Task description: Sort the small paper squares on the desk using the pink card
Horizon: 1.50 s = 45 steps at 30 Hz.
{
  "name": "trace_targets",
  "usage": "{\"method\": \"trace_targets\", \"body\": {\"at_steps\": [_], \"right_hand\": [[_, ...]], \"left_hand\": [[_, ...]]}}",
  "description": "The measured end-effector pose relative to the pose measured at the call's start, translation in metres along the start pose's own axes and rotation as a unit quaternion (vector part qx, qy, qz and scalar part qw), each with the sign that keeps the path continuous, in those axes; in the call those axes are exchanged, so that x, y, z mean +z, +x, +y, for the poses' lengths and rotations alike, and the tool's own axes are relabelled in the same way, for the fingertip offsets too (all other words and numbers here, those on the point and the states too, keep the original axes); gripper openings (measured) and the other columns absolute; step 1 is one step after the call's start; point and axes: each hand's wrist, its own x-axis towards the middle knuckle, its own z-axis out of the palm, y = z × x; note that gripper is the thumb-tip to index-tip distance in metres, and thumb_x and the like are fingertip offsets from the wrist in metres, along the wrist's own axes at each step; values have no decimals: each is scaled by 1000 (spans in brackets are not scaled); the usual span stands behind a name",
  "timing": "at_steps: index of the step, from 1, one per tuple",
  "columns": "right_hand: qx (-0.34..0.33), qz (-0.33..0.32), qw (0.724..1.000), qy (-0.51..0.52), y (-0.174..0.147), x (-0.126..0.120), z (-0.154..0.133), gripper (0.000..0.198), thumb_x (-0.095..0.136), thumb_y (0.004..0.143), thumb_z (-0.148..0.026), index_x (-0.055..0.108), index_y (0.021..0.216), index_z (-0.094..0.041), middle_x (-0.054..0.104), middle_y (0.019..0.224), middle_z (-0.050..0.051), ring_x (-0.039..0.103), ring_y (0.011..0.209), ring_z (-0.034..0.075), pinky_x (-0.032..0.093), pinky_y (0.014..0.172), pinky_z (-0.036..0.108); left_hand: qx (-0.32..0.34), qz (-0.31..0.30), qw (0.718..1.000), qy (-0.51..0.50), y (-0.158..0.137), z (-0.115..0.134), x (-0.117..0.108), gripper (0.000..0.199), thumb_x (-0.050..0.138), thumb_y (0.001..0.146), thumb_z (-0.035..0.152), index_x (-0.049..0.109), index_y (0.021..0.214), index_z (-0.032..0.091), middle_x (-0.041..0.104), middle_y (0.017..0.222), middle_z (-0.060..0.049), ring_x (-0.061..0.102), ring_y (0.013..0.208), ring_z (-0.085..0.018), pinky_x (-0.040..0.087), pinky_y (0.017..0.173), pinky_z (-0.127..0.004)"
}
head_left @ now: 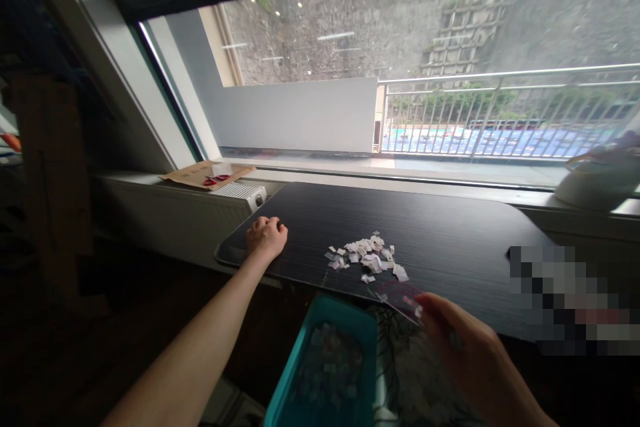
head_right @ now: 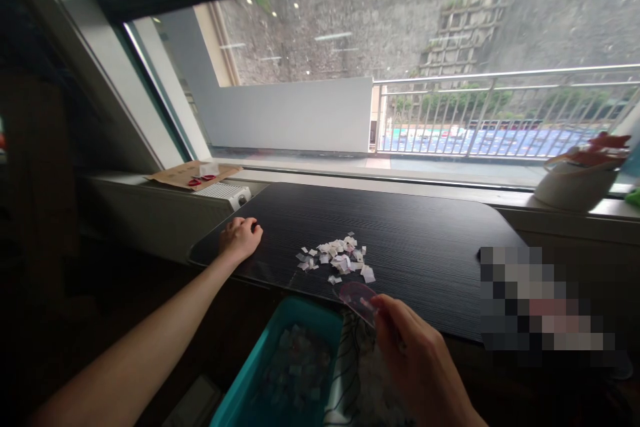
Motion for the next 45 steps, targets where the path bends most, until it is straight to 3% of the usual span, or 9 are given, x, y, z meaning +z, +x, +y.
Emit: {"method": "trace_targets", "body": {"at_steps": [3,10,19,26,33,36,41,45], "right_hand": [[11,22,999,-33,1,-4,10,21,49,90,-30,66,100,-22,76,88,3,72,71,17,56,63,21],[-29,-17,999,1,-8,3,-2,21,45,92,-26,63,103,-23,76,91,3,72,75,15,56,66,18],[36,25,996,-82,-23,-35,44,21,51,89,-34,64,102,-25,76,90,4,73,74,18,57,64,22],[38,17,996,-78,-33,-43,39,20,50,91,-33,63,105,-26,76,96,1,73,80,17,56,69,19],[14,26,996,-80,-3,-44,32,23,48,91,-32,65,105,-24,75,97,3,71,79,17,55,68,21],[-2,13,996,-88,18,-36,34,25,47,91,-30,67,103,-22,75,93,4,68,67,15,54,62,22],[4,-11,994,-105,28,-32,39,26,46,89,-28,69,100,-22,74,88,3,64,58,13,52,59,22],[26,-8,993,-111,24,-38,38,26,47,89,-29,69,100,-22,74,83,2,63,58,13,51,59,21]], "left_hand": [[-2,0,1000,-1,0,0,0,29,57,92,35,58,115,17,57,119,-9,56,105,-24,48,88,-45],[0,0,1000,1,0,0,-1,29,57,92,35,58,115,17,57,119,-9,57,105,-24,48,88,-45],[-8,-2,1000,-9,0,1,0,29,57,92,36,58,115,17,56,120,-9,56,106,-24,47,89,-46],[-11,-2,1000,-24,3,-2,3,29,57,92,35,58,115,18,56,121,-9,55,108,-25,46,90,-47],[-14,9,998,-64,6,-5,2,25,59,91,33,60,110,17,57,120,-8,55,109,-24,46,91,-47],[-12,29,995,-95,7,-9,0,19,60,90,30,62,104,16,60,114,-8,57,104,-23,48,89,-45],[74,87,979,-166,-10,-10,-13,12,56,85,17,66,91,16,64,104,-8,60,100,-21,47,93,-36],[199,118,950,-211,-57,10,-35,16,53,85,23,67,93,19,64,105,-7,54,111,-22,39,102,-38]]}}
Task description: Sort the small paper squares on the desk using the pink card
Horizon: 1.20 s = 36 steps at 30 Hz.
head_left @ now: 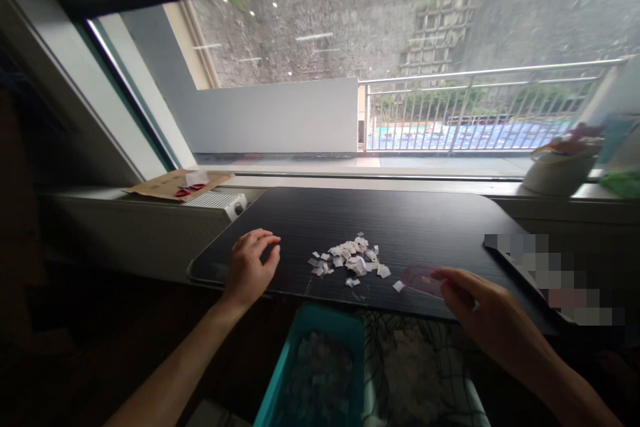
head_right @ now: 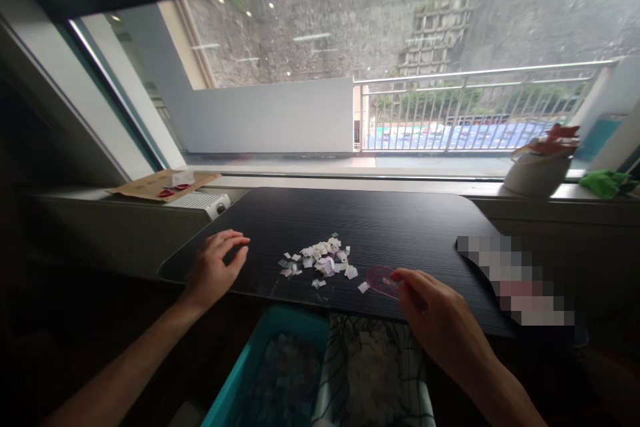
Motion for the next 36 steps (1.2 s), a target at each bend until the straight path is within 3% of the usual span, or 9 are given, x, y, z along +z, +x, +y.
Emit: {"method": "trace_targets", "body": {"at_steps": [4,9,18,22,26,31,36], "right_hand": [[25,-10,1000,7,1,0,-6,26,47,89,-30,70,98,-21,72,75,1,60,54,12,49,55,20],[33,6,999,-7,-4,-4,2,28,48,88,-33,69,101,-22,70,71,0,56,50,12,47,51,20],[70,31,996,43,-20,3,3,27,49,88,-35,70,100,-22,69,71,0,55,52,12,46,54,21],[83,50,994,58,-22,4,4,27,51,86,-36,71,97,-22,68,69,0,55,51,12,46,53,21],[90,49,992,68,-24,4,6,28,52,85,-37,71,96,-21,67,66,-1,55,51,12,46,53,20],[100,40,991,75,-25,6,8,31,51,85,-40,71,97,-20,67,66,-1,57,53,12,47,55,19],[100,25,993,63,-25,7,12,32,52,84,-43,71,97,-21,66,63,-1,56,50,12,47,53,19]], "left_hand": [[167,-26,984,-62,-29,58,-13,18,50,88,19,67,90,23,65,95,-3,52,114,-24,22,110,-52],[210,-52,971,-96,-35,97,-14,19,52,87,14,68,90,23,63,91,-3,51,114,-25,17,110,-56],[263,-145,953,-27,-26,102,-12,30,49,85,9,71,97,25,59,105,-8,44,123,-27,12,111,-59],[243,-147,959,-25,-26,100,-10,23,50,85,12,70,92,21,59,102,-8,45,121,-27,11,111,-58],[227,-171,958,-45,-24,103,-3,21,56,85,16,68,100,23,59,102,-6,45,120,-26,11,111,-58],[194,-212,956,-53,-13,107,8,4,66,83,23,69,86,23,60,98,-4,48,115,-24,12,110,-57],[189,-219,956,-52,-4,112,13,4,69,82,26,69,84,23,60,94,-3,51,108,-23,14,109,-58]]}}
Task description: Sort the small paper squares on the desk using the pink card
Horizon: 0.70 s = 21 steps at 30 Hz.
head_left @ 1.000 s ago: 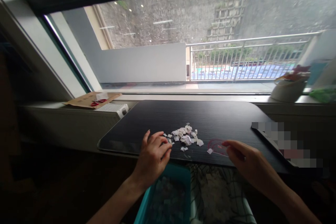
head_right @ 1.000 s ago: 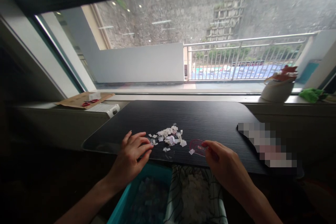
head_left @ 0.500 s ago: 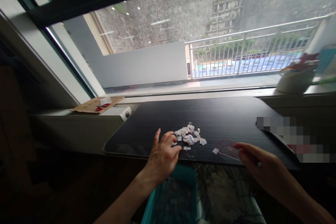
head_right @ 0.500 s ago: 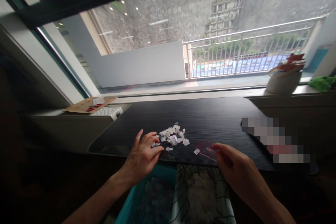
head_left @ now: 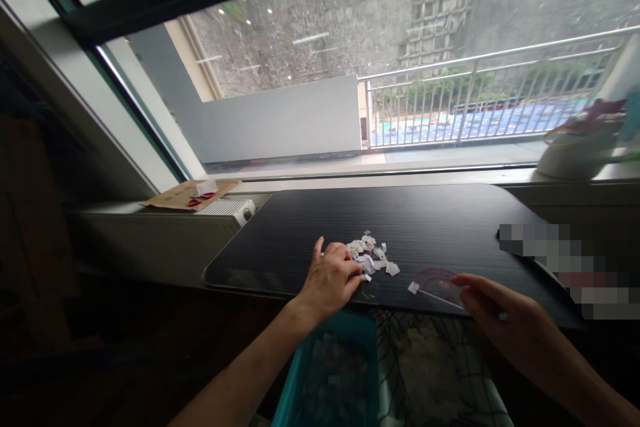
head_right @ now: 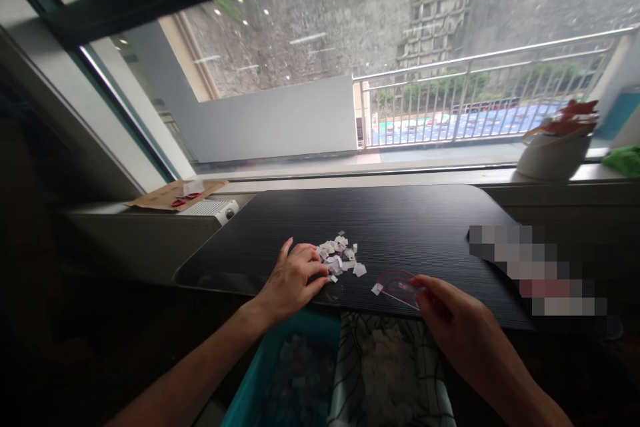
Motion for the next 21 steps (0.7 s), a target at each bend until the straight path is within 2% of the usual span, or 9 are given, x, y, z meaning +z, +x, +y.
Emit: {"method": "trace_targets", "body": {"at_steps": [6,10,17,21], "right_hand": [[-7,-5,1000,1,0,1,4,33,52,84,-43,71,98,-20,68,66,0,58,51,12,48,53,18],[-13,-13,1000,-11,2,0,7,32,52,85,-42,71,99,-20,68,65,-1,57,49,11,48,51,18],[-15,10,1000,-13,1,-2,-2,28,53,84,-39,72,96,-21,66,61,-1,55,48,12,48,50,19],[-12,7,1000,-3,0,-3,-7,28,52,85,-38,71,96,-21,66,63,-1,56,50,12,47,52,19]], "left_hand": [[4,2,1000,0,3,-3,-1,8,63,85,19,66,77,21,62,90,-1,52,105,-21,15,109,-58],[-2,15,1000,1,0,-5,-5,11,59,85,16,66,78,20,62,94,-3,52,106,-22,16,108,-59],[55,7,998,-9,11,15,-1,10,64,85,21,71,90,27,61,94,-1,51,107,-20,12,111,-57],[65,-13,998,0,25,20,5,7,66,84,26,72,86,26,61,92,-1,51,107,-22,12,110,-59]]}}
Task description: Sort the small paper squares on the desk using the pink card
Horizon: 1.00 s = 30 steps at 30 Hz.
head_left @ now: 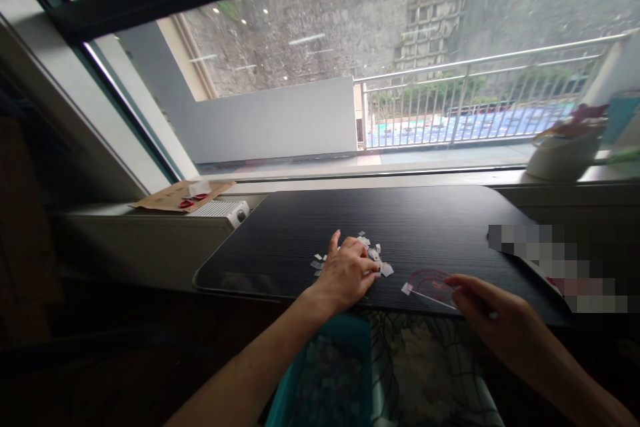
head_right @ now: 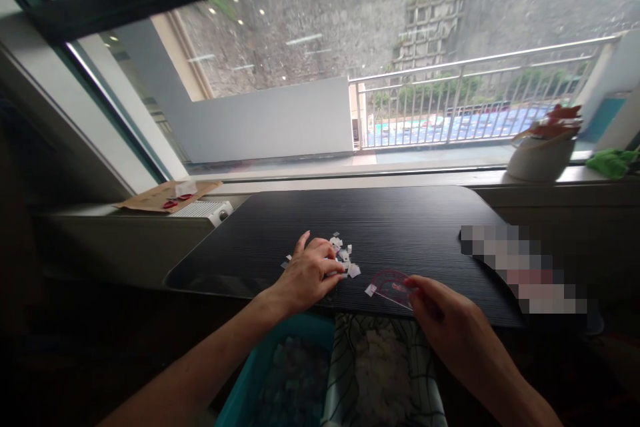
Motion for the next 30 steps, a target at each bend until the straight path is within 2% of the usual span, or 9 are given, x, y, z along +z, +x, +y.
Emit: {"method": "trace_targets", "body": {"at_steps": [7,12,15,18,20,22,25,27,30], "right_hand": [[5,-16,1000,-5,0,-2,4,28,53,86,-38,70,100,-21,68,67,-1,59,53,13,48,54,20],[5,-10,1000,25,-4,-4,4,27,52,87,-37,69,100,-21,73,80,2,65,62,15,52,60,21],[13,-15,999,36,-5,-4,3,26,52,88,-37,68,101,-21,74,82,2,67,67,15,53,63,21],[10,-3,1000,22,-2,-4,2,25,52,87,-36,68,100,-21,74,83,2,66,67,15,53,62,21],[1,11,1000,10,1,-4,1,25,52,87,-35,69,99,-21,74,83,3,65,65,15,53,62,21],[-4,13,1000,3,2,-3,1,25,51,87,-35,69,98,-21,74,83,3,65,64,15,53,61,22],[-10,-8,1000,4,1,-1,4,26,51,88,-36,69,99,-22,74,84,3,66,65,15,53,62,22],[-13,-18,1000,7,-1,0,8,26,51,88,-37,69,100,-22,75,86,3,67,69,16,53,63,22],[-9,-19,1000,13,-3,2,14,28,53,87,-37,70,100,-20,75,84,3,68,68,16,53,61,21]], "left_hand": [[-1,-27,1000,-4,10,0,1,3,70,79,22,70,76,22,63,83,-1,55,101,-23,21,107,-60],[1,-24,1000,-4,-4,0,-15,11,64,81,14,69,77,22,63,88,-1,53,103,-22,16,109,-60],[-5,26,999,-24,-21,-1,-24,19,55,84,10,69,87,23,62,90,-1,54,101,-20,18,110,-56],[-18,97,992,-79,-42,0,-26,23,50,84,7,68,91,21,62,95,-3,54,96,-19,32,103,-48],[-34,114,987,-112,-55,2,-24,24,47,86,9,67,92,21,61,98,-5,54,97,-20,41,93,-41],[-54,114,983,-137,-67,7,-20,23,47,87,11,67,95,21,60,102,-6,54,99,-21,43,90,-38],[-89,79,981,-155,-82,19,-17,21,49,87,14,66,96,21,59,102,-6,55,97,-21,45,88,-37],[-120,19,981,-148,-89,33,-18,20,50,87,16,66,99,22,60,100,-6,56,93,-21,46,85,-36],[-136,-154,972,-114,-94,58,-19,25,58,86,30,64,109,26,62,100,-6,58,94,-26,46,83,-41]]}}
